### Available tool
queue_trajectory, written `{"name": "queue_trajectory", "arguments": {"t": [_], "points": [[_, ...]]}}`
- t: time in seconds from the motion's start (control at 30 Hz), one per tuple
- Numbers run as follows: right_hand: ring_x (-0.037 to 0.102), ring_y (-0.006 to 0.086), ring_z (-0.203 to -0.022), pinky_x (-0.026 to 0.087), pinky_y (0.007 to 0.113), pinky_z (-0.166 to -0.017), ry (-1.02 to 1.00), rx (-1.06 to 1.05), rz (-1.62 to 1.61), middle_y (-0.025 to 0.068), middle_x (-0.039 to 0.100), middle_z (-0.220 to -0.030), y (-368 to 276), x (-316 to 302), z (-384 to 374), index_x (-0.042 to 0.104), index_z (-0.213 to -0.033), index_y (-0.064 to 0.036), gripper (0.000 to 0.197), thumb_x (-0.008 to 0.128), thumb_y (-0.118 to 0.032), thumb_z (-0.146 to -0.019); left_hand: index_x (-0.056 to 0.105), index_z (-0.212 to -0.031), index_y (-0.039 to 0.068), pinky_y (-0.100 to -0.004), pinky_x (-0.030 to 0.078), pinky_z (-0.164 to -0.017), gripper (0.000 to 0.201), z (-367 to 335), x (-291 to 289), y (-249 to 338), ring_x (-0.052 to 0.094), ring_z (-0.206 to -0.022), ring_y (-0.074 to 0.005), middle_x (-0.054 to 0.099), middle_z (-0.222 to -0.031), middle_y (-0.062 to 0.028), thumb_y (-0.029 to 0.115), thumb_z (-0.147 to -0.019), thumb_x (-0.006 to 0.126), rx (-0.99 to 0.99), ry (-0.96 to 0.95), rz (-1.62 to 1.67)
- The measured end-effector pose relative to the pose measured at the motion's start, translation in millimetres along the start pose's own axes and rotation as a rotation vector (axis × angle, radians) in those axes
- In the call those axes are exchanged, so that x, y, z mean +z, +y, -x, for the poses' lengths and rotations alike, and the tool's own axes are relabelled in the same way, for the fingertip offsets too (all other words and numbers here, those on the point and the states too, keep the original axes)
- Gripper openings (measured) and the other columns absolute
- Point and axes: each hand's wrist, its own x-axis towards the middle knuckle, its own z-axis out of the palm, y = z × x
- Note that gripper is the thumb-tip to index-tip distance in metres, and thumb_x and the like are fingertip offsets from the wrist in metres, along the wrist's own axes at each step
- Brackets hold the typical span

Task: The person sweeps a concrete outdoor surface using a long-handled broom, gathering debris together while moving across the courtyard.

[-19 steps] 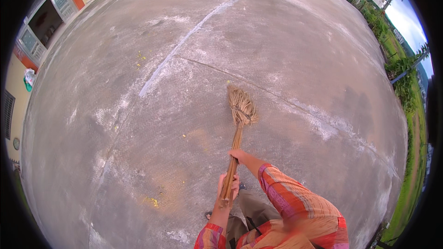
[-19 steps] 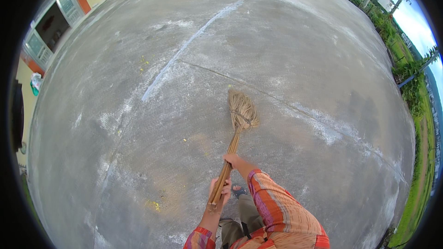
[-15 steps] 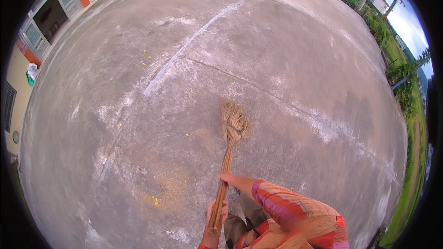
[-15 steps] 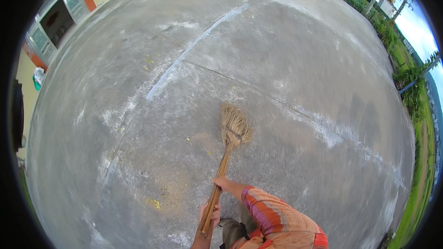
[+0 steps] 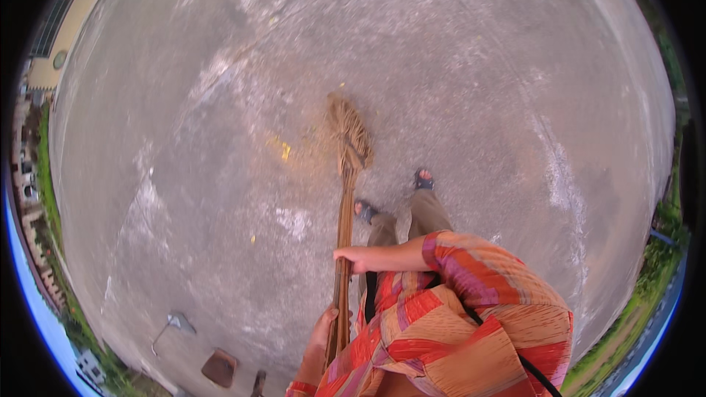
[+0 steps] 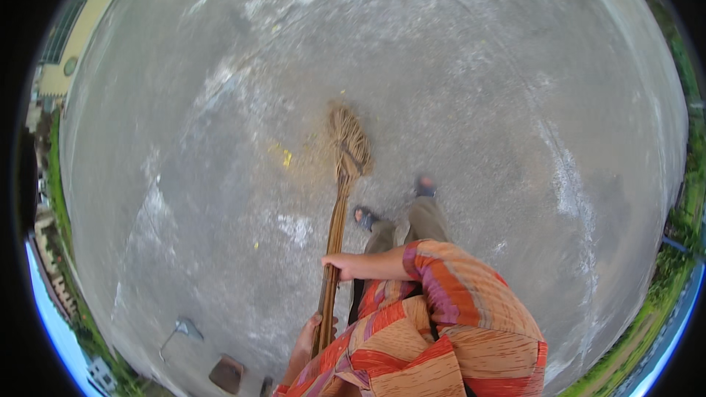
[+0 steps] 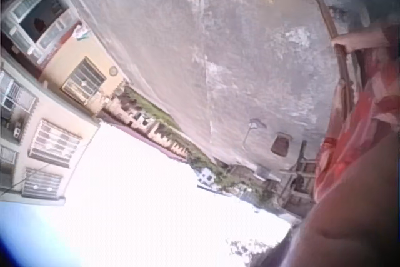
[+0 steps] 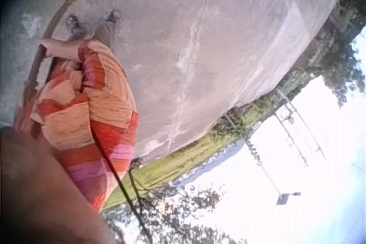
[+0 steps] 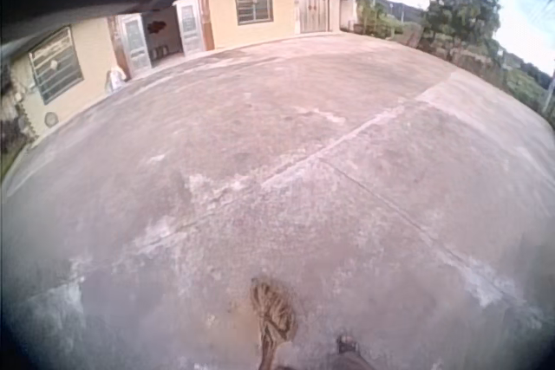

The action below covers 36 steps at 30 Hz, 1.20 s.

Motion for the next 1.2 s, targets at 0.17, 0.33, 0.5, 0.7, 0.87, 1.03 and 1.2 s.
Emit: {"name": "queue_trajectory", "arguments": {"t": [0.17,0.33,0.5,0.7,0.87,1.03,1.2], "points": [[0.056,0.0231,-0.075,0.046,0.037,-0.07,-0.057,-0.023,-0.053,0.0085,0.055,-0.075,23,43,43,0.05,-0.077,-0.0059,0.008,0.057,-0.006,-0.073,0.037,-0.122,0.005,-0.0226,0.042,-0.065,0.069,24,-37,-4,0.048,-0.075,-0.011,0.05,-0.087,-0.0033,0.044,-0.069,0.059,0.134,-0.24,-0.094],[0.056,0.0238,-0.073,0.046,0.039,-0.069,0.165,-0.246,-0.146,0.0089,0.055,-0.073,-9,19,96,0.049,-0.073,-0.0059,0.007,0.056,-0.008,-0.072,0.036,-0.125,0.004,-0.0222,0.043,-0.07,0.066,-20,-14,27,0.05,-0.081,-0.0094,0.051,-0.094,-0.0035,0.04,-0.073,0.056,0.029,-0.453,-0.159],[0.055,0.0254,-0.069,0.047,0.04,-0.07,0.45,-0.502,-0.138,0.0093,0.054,-0.071,-62,-33,152,0.049,-0.072,-0.0067,0.009,0.056,-0.012,-0.068,0.05,-0.108,0.004,-0.0212,0.046,-0.059,0.045,-96,59,61,0.053,-0.067,-0.0088,0.057,-0.083,-0.0038,0.038,-0.078,0.052,-0.165,-0.587,-0.232],[0.054,0.0255,-0.069,0.047,0.044,-0.07,0.654,-0.579,-0.234,0.0088,0.053,-0.07,-119,-125,143,0.05,-0.071,-0.0082,0.009,0.056,-0.013,-0.066,0.056,-0.091,0.004,-0.0206,0.045,-0.044,0.038,-165,122,69,0.053,-0.056,-0.0102,0.058,-0.08,-0.0052,0.041,-0.081,0.052,-0.043,-0.664,-0.08],[0.053,0.0263,-0.078,0.045,0.043,-0.078,0.591,-0.486,-0.226,0.0084,0.051,-0.082,-98,-122,42,0.049,-0.083,-0.007,0.019,0.057,-0.01,-0.066,0.054,-0.093,0.002,-0.0161,0.041,-0.037,0.031,-132,55,72,0.05,-0.052,-0.0064,0.054,-0.074,-0.0071,0.032,-0.084,0.051,-0.025,-0.373,0.098],[0.047,0.0277,-0.069,0.042,0.046,-0.063,0.421,-0.285,-0.121,0.011,0.041,-0.073,-25,12,-41,0.042,-0.083,-0.0033,0.021,0.053,-0.006,-0.064,0.038,-0.118,-0.003,-0.0165,0.035,-0.032,0.043,-78,-67,43,0.04,-0.044,-0.0049,0.05,-0.078,-0.0084,0.025,-0.085,0.047,-0.049,-0.404,0.439],[0.044,0.0221,-0.056,0.038,0.037,-0.05,0.216,-0.021,0.046,0.0061,0.041,-0.059,29,85,-46,0.043,-0.064,-0.0087,0.013,0.056,-0.01,-0.061,0.046,-0.11,0.004,-0.0212,0.04,-0.045,0.051,20,-83,19,0.049,-0.058,-0.0097,0.053,-0.084,-0.0066,0.04,-0.076,0.055,-0.03,-0.099,0.221]]}}
